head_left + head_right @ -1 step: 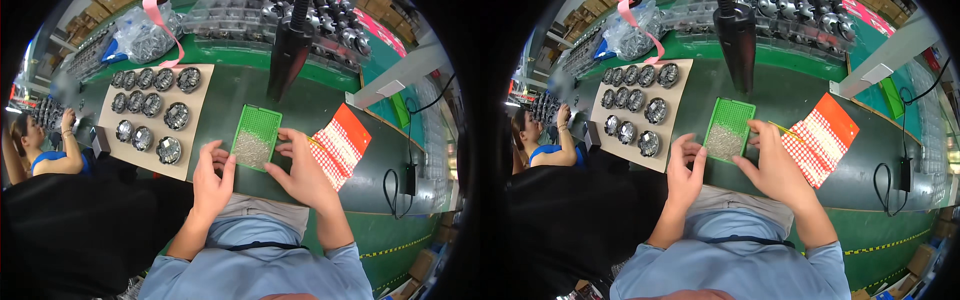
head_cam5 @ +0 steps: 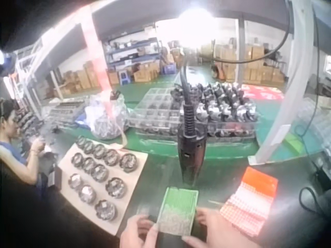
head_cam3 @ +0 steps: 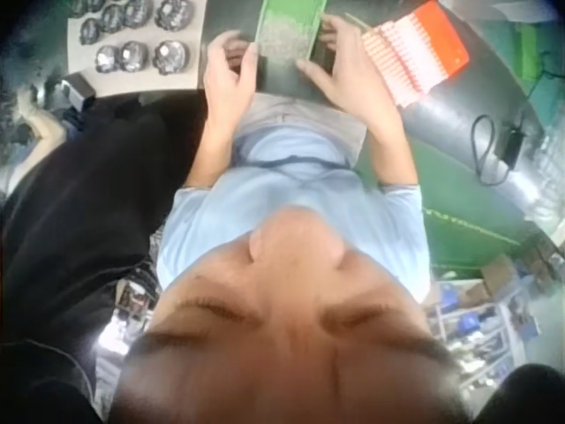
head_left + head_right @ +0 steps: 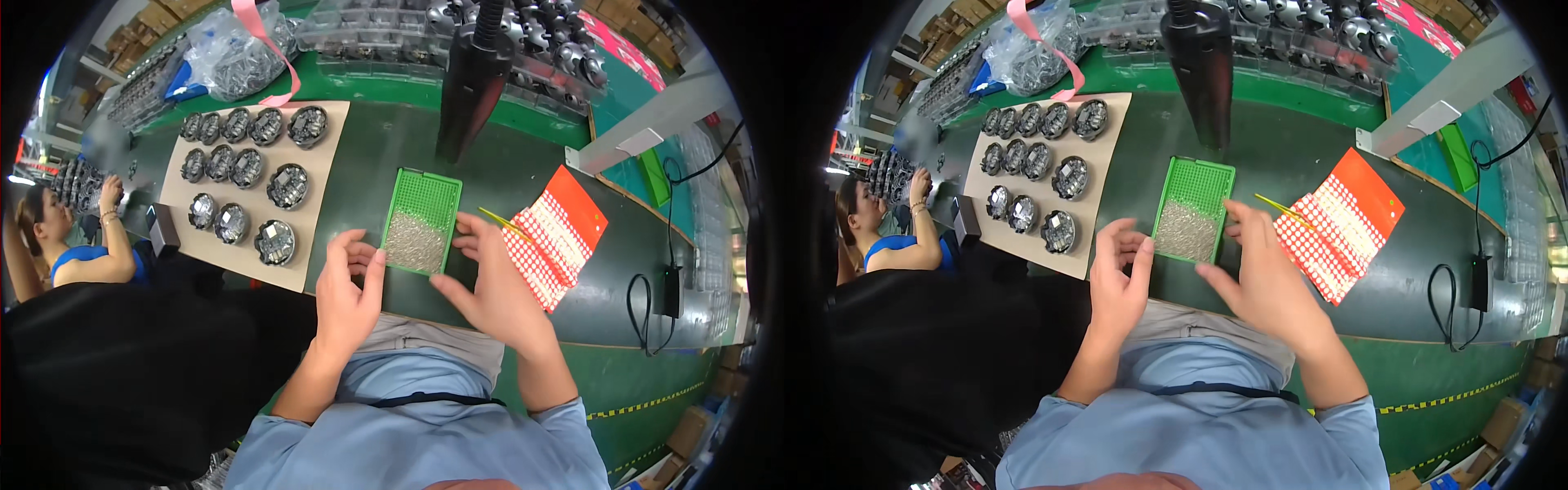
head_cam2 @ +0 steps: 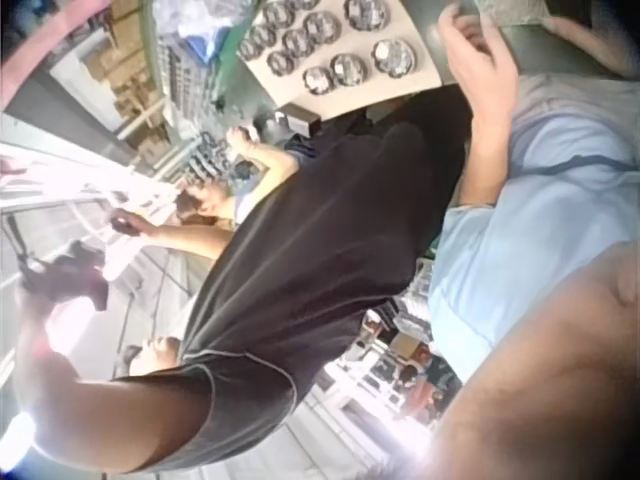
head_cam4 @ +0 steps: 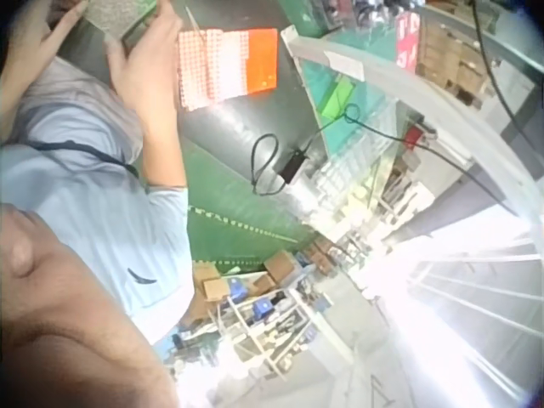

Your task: Assembling components onto circuit boards using an electric screwdriver.

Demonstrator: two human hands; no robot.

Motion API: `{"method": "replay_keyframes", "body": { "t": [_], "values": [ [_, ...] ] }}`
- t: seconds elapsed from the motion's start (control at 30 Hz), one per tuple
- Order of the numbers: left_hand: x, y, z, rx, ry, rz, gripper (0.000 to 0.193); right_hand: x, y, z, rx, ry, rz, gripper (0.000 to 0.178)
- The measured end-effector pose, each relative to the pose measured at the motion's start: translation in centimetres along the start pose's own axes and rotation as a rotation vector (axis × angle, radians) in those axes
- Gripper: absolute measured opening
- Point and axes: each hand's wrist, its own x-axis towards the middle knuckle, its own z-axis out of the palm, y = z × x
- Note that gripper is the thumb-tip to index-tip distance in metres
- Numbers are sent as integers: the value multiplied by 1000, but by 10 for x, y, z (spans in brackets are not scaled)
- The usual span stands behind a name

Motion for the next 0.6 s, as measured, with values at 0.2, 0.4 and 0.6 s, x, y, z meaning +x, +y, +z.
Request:
{"method": "replay_keyframes", "body": {
  "t": [0.2, 0.4, 0.6],
  "values": [
    [0, 9, 12, -115, -26, -63, 25, -20, 0, 38, -176, 211, -149, 105],
    [1, 5, 24, -158, -111, 26, 25, -5, 16, 58, -389, 445, -109, 103],
    [19, -17, 16, -161, 90, 107, 15, -22, 22, 43, -262, 383, -136, 96]
  ]
}}
